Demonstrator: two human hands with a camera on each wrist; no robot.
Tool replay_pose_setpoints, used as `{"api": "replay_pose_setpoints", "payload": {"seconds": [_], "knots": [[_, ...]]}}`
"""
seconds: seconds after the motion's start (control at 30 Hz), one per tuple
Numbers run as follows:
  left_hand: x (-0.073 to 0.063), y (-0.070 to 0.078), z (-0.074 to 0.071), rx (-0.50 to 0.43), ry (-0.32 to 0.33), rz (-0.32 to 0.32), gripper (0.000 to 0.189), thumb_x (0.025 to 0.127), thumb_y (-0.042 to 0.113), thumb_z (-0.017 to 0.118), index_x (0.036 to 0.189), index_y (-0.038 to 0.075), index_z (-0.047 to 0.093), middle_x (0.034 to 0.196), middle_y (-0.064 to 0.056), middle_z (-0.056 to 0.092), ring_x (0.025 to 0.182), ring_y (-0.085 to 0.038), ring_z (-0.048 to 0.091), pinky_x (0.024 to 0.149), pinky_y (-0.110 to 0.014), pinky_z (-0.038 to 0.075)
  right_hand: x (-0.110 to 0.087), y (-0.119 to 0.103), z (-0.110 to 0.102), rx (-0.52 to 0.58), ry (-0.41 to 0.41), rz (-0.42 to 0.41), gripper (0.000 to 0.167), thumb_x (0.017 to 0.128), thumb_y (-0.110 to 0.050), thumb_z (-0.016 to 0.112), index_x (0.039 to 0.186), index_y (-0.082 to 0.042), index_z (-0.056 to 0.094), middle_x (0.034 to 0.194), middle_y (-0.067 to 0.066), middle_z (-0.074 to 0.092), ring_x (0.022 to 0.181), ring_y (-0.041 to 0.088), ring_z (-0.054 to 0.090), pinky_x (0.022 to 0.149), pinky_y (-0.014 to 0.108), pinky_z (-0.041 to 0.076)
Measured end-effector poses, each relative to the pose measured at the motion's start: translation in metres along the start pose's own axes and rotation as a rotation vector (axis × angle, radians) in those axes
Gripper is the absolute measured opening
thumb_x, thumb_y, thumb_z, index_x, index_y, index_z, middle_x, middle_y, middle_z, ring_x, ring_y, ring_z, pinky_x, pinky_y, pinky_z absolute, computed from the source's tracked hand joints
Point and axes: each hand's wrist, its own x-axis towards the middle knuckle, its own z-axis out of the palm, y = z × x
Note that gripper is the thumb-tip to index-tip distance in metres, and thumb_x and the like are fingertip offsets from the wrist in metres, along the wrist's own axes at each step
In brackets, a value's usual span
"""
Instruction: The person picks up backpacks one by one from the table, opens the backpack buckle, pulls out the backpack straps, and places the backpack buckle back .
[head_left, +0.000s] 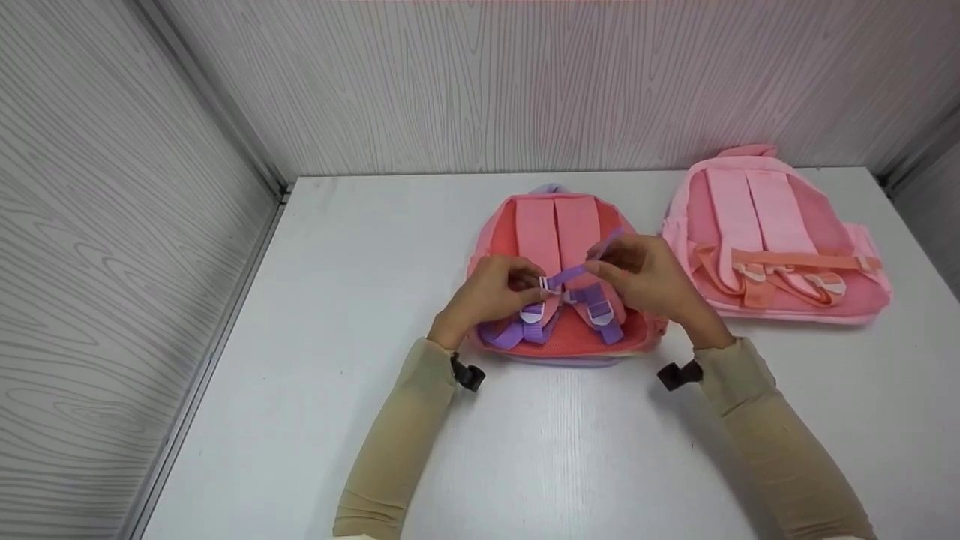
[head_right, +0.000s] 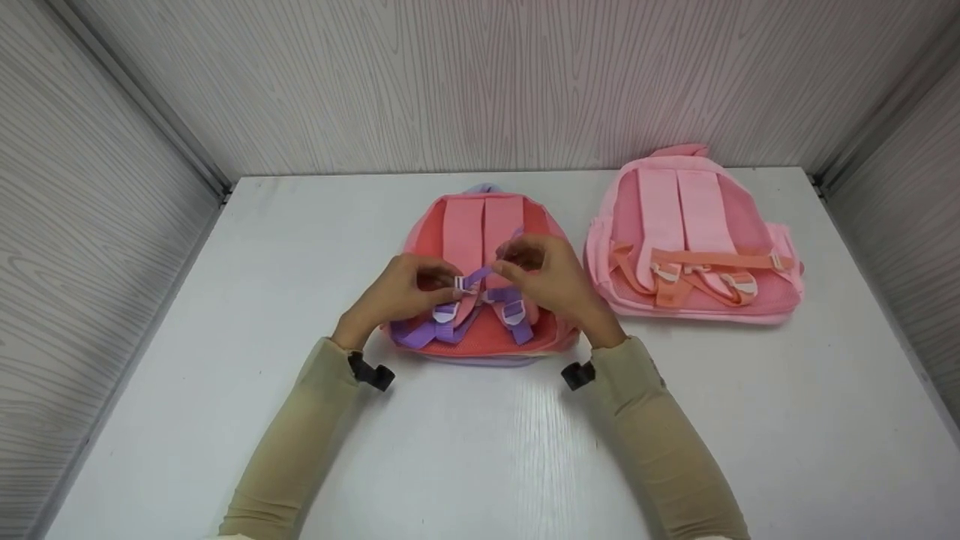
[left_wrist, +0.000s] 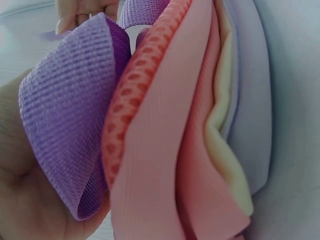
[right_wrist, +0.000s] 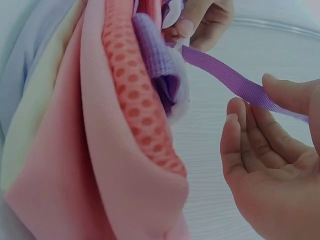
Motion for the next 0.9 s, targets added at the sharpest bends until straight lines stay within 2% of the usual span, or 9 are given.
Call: {"api": "replay_pose_setpoints", "payload": {"seconds": [0.07,0.2,0.37,0.5,0.6,0.67,0.83,0.9], "knots": [[0.0,0.0,0.0,0.0,0.001,-0.001,0.028,0.098,0.026,0.081,0.12,0.01,0.077,0.105,-0.001,0.075,0.094,-0.014,0.068,0.089,-0.031,0.059,-0.002,0.001,-0.001,0.044,0.004,0.022,0.03,0.102,-0.023,0.076,0.123,-0.002,0.073,0.115,0.013,0.075,0.108,0.037,0.072,0.093,0.022,0.059],[-0.001,0.001,0.0,-0.001,0.004,-0.004,0.027,0.098,0.025,0.081,0.119,0.01,0.077,0.105,-0.002,0.075,0.094,-0.015,0.068,0.088,-0.031,0.059,-0.006,0.003,-0.003,0.144,0.032,0.07,0.032,0.101,-0.019,0.076,0.126,0.0,0.072,0.117,0.011,0.075,0.107,0.029,0.072,0.093,0.024,0.06],[0.0,0.0,0.0,-0.007,0.008,-0.012,0.026,0.097,0.024,0.081,0.119,0.01,0.077,0.105,-0.002,0.075,0.095,-0.014,0.068,0.087,-0.03,0.059,-0.011,0.007,-0.008,0.249,0.073,0.081,0.034,0.101,-0.013,0.075,0.129,0.006,0.069,0.117,0.004,0.073,0.104,0.018,0.072,0.093,0.026,0.06],[0.0,-0.001,0.001,-0.006,0.006,-0.014,0.025,0.098,0.024,0.081,0.119,0.011,0.077,0.105,-0.002,0.074,0.095,-0.015,0.067,0.087,-0.03,0.059,-0.016,0.012,-0.014,0.282,0.11,0.08,0.035,0.101,-0.01,0.074,0.131,0.007,0.068,0.117,0.003,0.073,0.105,0.015,0.075,0.094,0.026,0.06],[0.0,-0.001,0.002,-0.007,0.003,-0.013,0.025,0.098,0.024,0.081,0.119,0.011,0.077,0.105,-0.002,0.074,0.095,-0.015,0.067,0.087,-0.031,0.058,-0.02,0.017,-0.019,0.27,0.124,0.081,0.034,0.102,-0.011,0.074,0.131,0.005,0.069,0.118,0.004,0.073,0.106,0.015,0.076,0.096,0.025,0.059],[0.0,-0.001,0.002,-0.008,0.0,-0.013,0.025,0.098,0.024,0.08,0.119,0.011,0.077,0.106,-0.001,0.074,0.095,-0.015,0.067,0.088,-0.031,0.058,-0.023,0.019,-0.022,0.251,0.116,0.085,0.034,0.102,-0.012,0.073,0.132,0.005,0.069,0.119,0.005,0.073,0.107,0.019,0.076,0.096,0.024,0.059],[-0.001,0.0,0.001,-0.006,0.004,-0.024,0.025,0.098,0.024,0.08,0.12,0.012,0.077,0.106,-0.001,0.074,0.096,-0.015,0.067,0.088,-0.031,0.058,-0.027,0.022,-0.028,0.198,0.08,0.112,0.039,0.104,-0.015,0.071,0.136,0.007,0.066,0.119,0.005,0.07,0.104,0.023,0.069,0.093,0.023,0.059],[-0.001,0.0,0.001,-0.006,0.004,-0.028,0.025,0.098,0.024,0.08,0.121,0.012,0.077,0.107,-0.001,0.075,0.096,-0.015,0.067,0.089,-0.031,0.058,-0.028,0.022,-0.029,0.189,0.072,0.128,0.04,0.105,-0.016,0.07,0.137,0.006,0.065,0.119,0.005,0.069,0.103,0.021,0.066,0.092,0.022,0.059]]}}
